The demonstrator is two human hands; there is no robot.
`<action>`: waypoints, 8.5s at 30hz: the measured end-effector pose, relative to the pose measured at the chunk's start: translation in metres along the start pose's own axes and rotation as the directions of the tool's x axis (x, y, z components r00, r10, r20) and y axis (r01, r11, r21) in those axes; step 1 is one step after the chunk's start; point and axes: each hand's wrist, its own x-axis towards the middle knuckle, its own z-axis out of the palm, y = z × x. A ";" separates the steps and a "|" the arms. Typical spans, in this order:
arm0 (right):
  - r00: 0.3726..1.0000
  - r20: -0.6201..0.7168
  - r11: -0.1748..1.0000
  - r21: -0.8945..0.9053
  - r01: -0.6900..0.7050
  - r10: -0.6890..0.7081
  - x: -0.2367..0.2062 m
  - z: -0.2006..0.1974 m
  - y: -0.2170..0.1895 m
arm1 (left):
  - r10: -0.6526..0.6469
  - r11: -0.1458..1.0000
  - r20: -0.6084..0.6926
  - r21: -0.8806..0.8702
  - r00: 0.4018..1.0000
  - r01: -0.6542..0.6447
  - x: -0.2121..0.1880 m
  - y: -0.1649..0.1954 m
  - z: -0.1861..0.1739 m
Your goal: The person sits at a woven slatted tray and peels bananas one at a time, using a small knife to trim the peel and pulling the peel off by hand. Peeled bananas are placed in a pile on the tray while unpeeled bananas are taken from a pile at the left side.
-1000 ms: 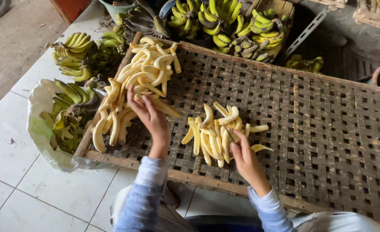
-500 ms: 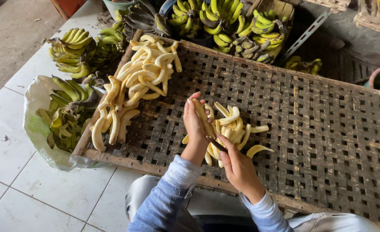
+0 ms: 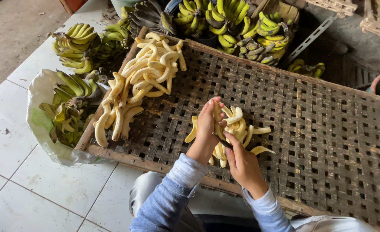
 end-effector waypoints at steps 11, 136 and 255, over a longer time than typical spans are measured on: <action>0.998 0.019 0.989 -0.136 -0.056 0.059 0.011 -0.004 0.014 | -0.223 0.947 0.196 -0.188 0.955 0.260 0.031 -0.040 -0.025; 0.980 -0.186 0.961 -0.250 -0.120 0.075 0.001 0.000 0.099 | -0.366 0.907 0.194 -0.141 0.910 0.396 0.043 -0.119 -0.030; 0.751 -0.023 0.586 -0.609 -0.534 0.660 -0.023 -0.018 0.202 | 0.573 -0.365 0.568 0.823 0.591 -0.437 0.063 -0.007 -0.043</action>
